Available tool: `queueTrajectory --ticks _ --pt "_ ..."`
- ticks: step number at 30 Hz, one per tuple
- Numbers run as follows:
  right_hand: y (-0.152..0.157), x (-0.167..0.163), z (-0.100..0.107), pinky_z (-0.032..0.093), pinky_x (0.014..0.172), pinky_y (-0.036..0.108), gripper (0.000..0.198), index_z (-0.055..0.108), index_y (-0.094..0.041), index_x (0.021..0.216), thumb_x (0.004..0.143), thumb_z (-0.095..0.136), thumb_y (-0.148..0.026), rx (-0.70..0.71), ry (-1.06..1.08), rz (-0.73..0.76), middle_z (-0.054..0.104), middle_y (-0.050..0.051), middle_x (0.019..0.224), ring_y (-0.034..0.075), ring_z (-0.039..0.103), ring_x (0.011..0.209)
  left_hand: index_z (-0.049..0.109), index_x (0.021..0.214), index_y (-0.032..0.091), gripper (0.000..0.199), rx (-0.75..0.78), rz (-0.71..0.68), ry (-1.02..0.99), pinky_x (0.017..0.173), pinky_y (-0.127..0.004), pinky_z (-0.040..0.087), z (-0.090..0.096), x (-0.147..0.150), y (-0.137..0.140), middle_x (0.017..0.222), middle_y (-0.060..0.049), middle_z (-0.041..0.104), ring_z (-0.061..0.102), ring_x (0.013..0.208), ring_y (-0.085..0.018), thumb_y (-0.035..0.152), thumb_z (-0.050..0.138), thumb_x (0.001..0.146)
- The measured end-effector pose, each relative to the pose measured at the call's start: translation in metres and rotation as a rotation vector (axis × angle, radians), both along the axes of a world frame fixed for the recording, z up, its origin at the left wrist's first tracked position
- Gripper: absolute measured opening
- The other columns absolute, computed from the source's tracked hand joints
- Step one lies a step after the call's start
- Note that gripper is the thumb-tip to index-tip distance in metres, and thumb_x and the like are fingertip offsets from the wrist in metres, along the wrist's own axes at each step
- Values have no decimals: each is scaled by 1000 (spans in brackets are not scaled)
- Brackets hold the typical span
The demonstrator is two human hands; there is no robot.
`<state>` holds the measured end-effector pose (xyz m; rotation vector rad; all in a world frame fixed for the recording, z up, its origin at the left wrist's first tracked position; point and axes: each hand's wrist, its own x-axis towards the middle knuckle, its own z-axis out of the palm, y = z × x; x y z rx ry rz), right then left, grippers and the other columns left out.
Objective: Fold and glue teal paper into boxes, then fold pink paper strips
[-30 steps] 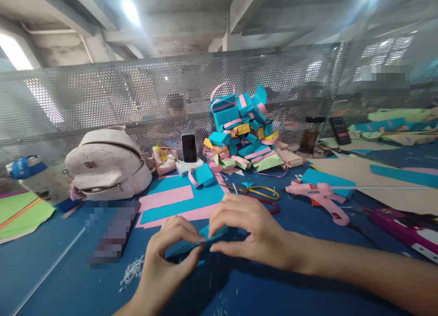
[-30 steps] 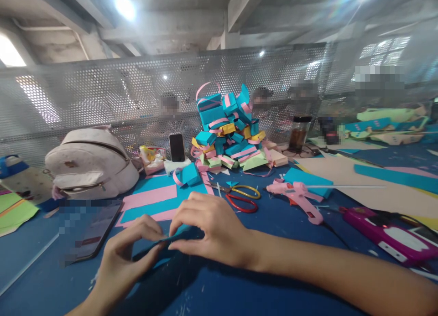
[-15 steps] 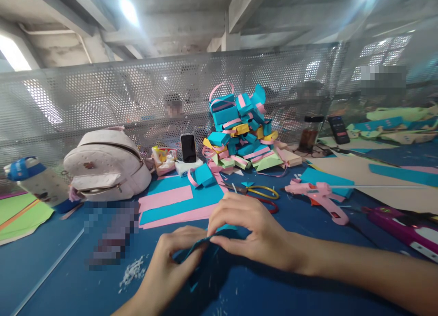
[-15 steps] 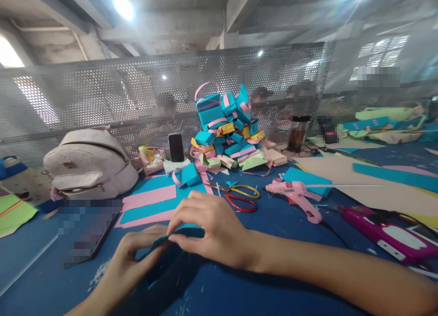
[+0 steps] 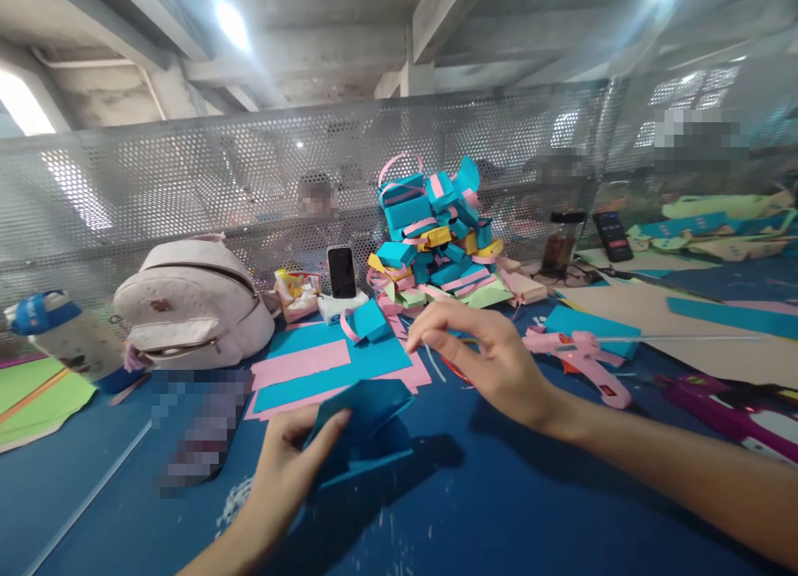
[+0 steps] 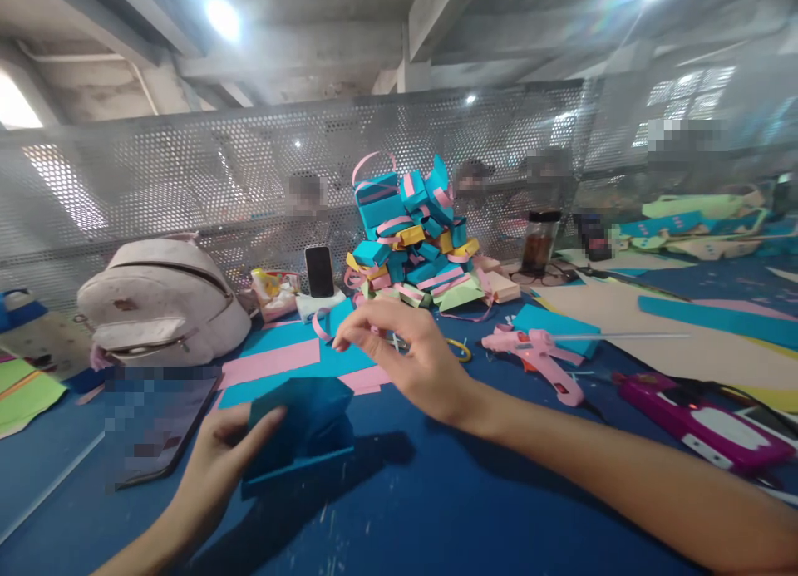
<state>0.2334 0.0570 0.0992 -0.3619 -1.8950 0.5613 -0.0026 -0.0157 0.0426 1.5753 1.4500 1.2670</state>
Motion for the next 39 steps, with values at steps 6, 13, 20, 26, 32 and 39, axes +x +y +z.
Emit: queueTrajectory --ticks 6,13,20,26,32,39 --pt "7 4 4 43 82 35 36 59 -20 66 98 54 -36 8 -9 -26 66 1 79 16 61 77 74 66 13 36 -97 51 -346 55 -22 50 4 0 3 64 -3 69 60 59 -15 48 77 74" --pt "4 -12 -18 46 74 29 44 59 -22 113 77 80 -38 -183 -184 79 66 3 103 17 59 90 77 71 13 38 -127 136 -556 42 -21 49 10 7 -3 57 -3 67 59 48 -14 49 85 63" --pt "1 -25 -35 43 62 25 22 66 -17 82 80 76 -37 -528 -134 159 61 -2 78 11 51 66 80 77 15 28 -121 41 -485 52 -22 52 3 10 -7 69 -5 73 64 58 -16 42 83 70" --pt "4 -25 -36 40 58 23 24 63 -17 73 75 77 -36 -545 -117 97 57 -3 71 10 48 62 76 106 23 40 43 -128 -305 92 -35 52 5 1 1 107 -7 74 64 108 -29 45 80 73" --pt "-9 -20 -29 42 65 25 7 67 -18 76 79 73 -21 -231 -193 57 64 0 75 13 54 70 70 97 27 25 264 -33 139 89 -29 47 31 -6 -6 99 -1 71 62 101 -22 33 80 75" --pt "-26 -15 -23 41 67 28 7 65 -19 78 83 70 -17 113 -242 44 69 1 76 15 55 71 69 81 25 7 467 -112 353 77 -31 44 39 3 -18 78 2 70 62 77 -18 21 75 81"
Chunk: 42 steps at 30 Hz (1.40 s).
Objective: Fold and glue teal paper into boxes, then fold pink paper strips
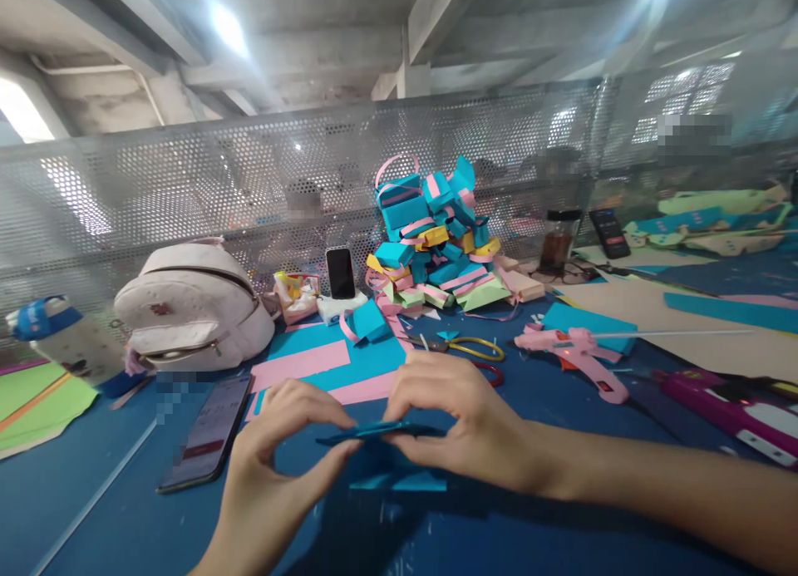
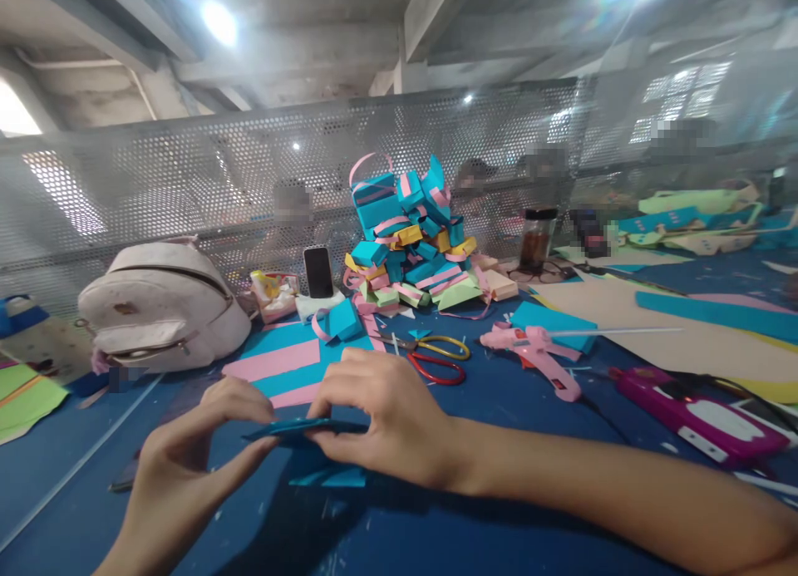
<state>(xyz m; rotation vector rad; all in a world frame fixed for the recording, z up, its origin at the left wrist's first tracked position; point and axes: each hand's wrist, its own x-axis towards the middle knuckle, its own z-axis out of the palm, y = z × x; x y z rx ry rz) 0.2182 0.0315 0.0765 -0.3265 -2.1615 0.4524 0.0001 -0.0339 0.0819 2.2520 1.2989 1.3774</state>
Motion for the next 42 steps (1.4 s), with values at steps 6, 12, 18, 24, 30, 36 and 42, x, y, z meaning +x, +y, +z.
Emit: queueTrajectory --ticks 6,12,18,24,30,36,42 --pt "0 0 0 39 65 28 7 65 -18 79 84 70 -17 68 -31 -9 68 0 75 15 54 69 68 80 25 8 4 -35 -4 75 -32 43 -2 3 2 76 3 69 62 74 -17 19 73 83" --pt "0 0 0 40 66 29 7 66 -19 79 82 71 -14 61 -51 -15 69 0 76 15 54 70 68 78 24 9 23 -37 2 73 -33 42 -2 3 -1 73 2 68 62 72 -17 18 73 84" --pt "1 -2 0 45 70 30 4 70 -20 82 82 72 -16 -101 17 8 71 1 78 17 58 76 67 80 26 15 88 -65 15 74 -34 39 -3 0 -2 73 4 66 59 71 -16 12 72 82" --pt "2 -3 1 46 72 31 5 71 -19 79 81 73 -15 -179 86 30 70 0 76 16 57 75 66 83 27 21 158 -90 24 76 -35 38 -2 -1 0 74 6 66 58 70 -15 7 73 80" --pt "1 -3 1 45 71 31 7 71 -19 77 78 73 -13 -214 135 48 70 0 74 16 57 73 65 83 27 19 139 -80 17 79 -36 37 -3 1 -1 74 6 65 59 72 -16 9 72 81" --pt "1 -3 -4 43 72 31 8 69 -18 76 79 73 -12 -164 121 81 71 0 76 15 59 73 68 82 27 14 48 -41 0 80 -34 38 -7 2 -1 77 5 67 61 75 -16 14 72 83" --pt "3 -4 -10 43 72 31 5 69 -18 80 82 72 -15 -41 144 99 71 1 76 15 59 71 70 76 26 11 -110 -31 -102 72 -29 42 -13 7 -3 74 5 67 62 73 -15 17 74 81"
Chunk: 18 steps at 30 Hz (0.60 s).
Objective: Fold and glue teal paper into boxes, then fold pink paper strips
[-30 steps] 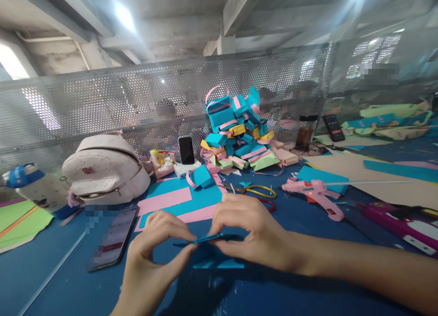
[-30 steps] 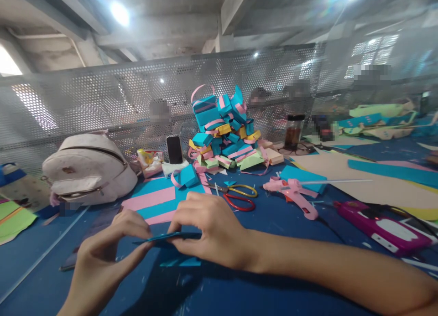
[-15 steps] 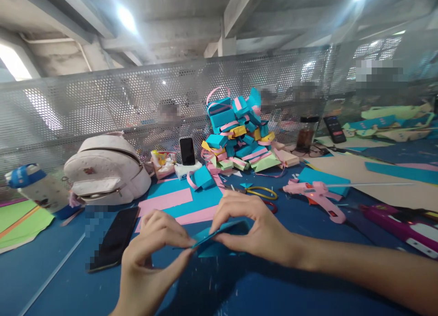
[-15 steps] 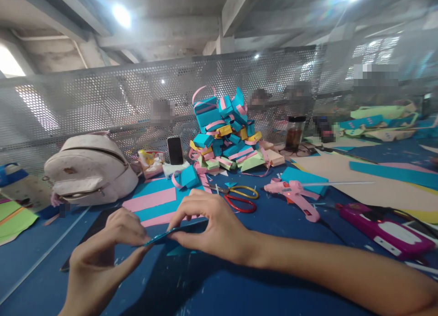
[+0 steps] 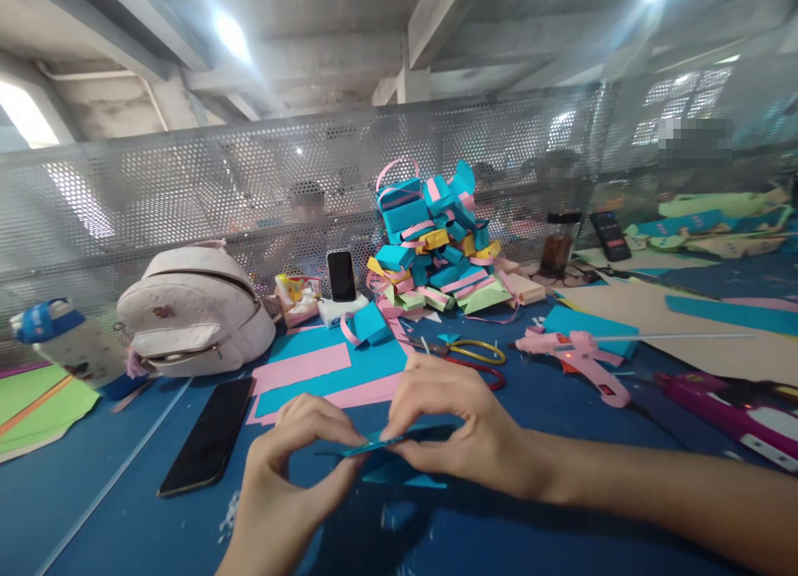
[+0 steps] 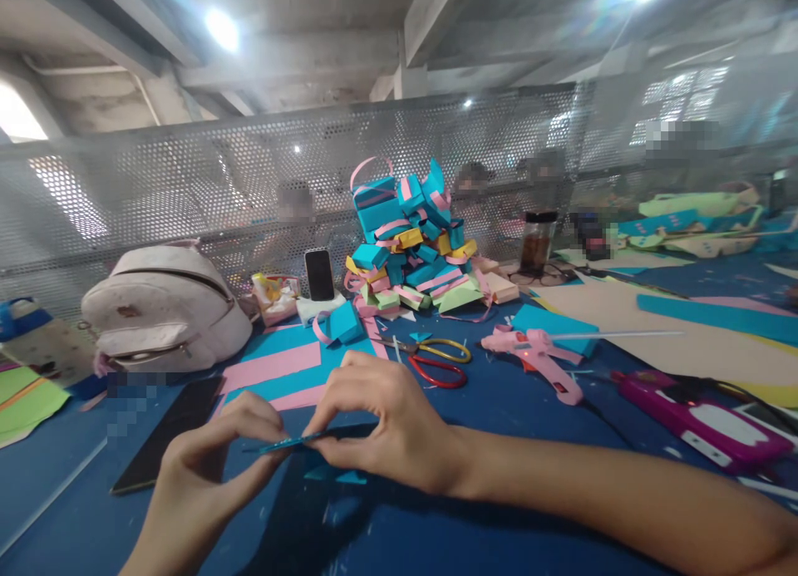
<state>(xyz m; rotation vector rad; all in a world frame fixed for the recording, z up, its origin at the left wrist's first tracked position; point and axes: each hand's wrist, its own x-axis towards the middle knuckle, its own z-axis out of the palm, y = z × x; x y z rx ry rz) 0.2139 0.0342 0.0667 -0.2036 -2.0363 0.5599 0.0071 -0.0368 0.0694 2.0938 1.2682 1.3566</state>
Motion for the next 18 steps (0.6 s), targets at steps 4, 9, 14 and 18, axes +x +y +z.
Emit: queueTrajectory --ticks 4,9,14,18 --pt "0 0 0 42 71 31 5 69 -18 80 83 72 -16 45 -1 7 71 1 76 15 59 71 72 76 27 12 -16 -5 -43 72 -28 43 -1 1 -1 75 4 67 62 73 -14 17 74 81" --pt "1 1 1 42 71 31 6 68 -19 81 87 69 -19 74 -3 15 71 1 75 14 59 68 72 75 26 11 -33 -19 -47 71 -27 43 1 0 0 74 4 66 62 73 -14 17 74 81" --pt "2 1 1 43 71 31 4 68 -17 82 86 69 -16 88 11 14 71 1 75 14 59 69 71 75 25 10 -51 -35 -57 72 -25 43 3 -2 0 75 3 64 61 74 -13 18 74 81" --pt "2 1 1 43 71 31 4 68 -16 81 84 71 -15 81 14 15 70 1 75 14 60 69 69 72 24 12 -91 -56 -101 72 -23 43 2 -3 1 76 3 64 60 75 -12 18 73 82"
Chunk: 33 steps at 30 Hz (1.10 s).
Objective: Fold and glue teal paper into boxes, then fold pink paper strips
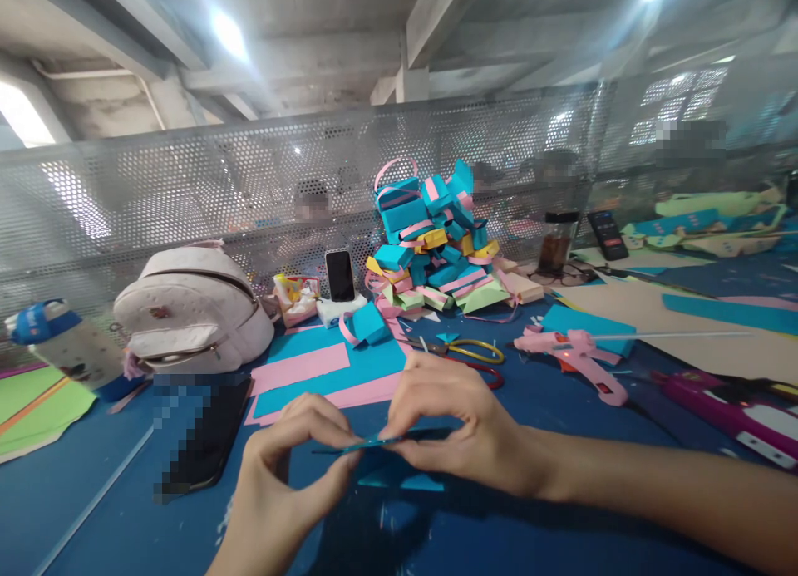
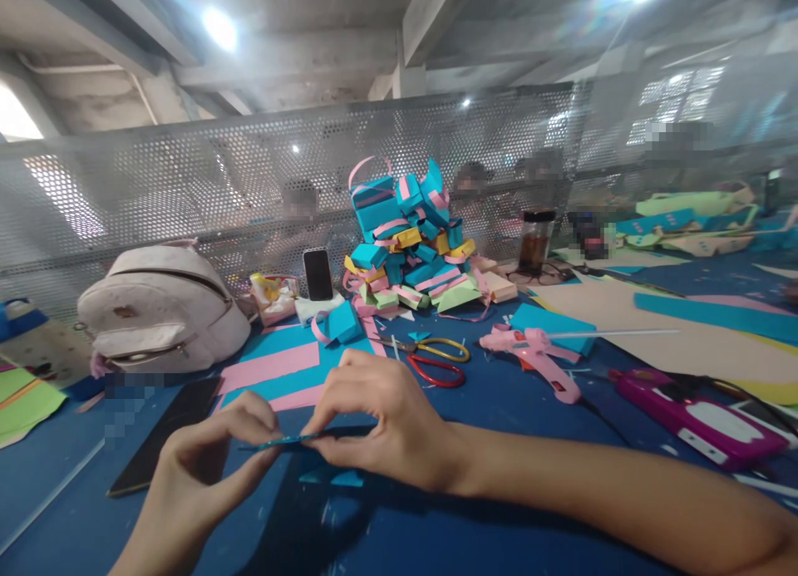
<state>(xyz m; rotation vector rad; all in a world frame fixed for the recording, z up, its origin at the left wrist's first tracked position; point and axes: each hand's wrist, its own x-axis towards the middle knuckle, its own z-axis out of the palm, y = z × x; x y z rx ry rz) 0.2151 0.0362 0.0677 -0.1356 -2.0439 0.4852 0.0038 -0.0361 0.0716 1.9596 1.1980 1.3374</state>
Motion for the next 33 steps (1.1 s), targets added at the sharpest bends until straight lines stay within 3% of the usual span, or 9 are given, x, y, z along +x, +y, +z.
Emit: queueTrajectory --ticks 16,33 --pt "1 0 -1 43 71 31 5 69 -16 81 82 72 -13 -28 2 -14 71 2 75 15 60 69 66 66 23 17 12 71 -14 71 -26 42 0 0 2 72 3 62 59 72 -14 22 76 79" --pt "2 1 4 43 71 32 6 68 -19 84 89 65 -19 93 -16 -40 70 1 75 14 59 67 75 80 28 6 130 52 108 76 -34 41 7 -2 4 76 1 69 62 76 -18 22 75 82"
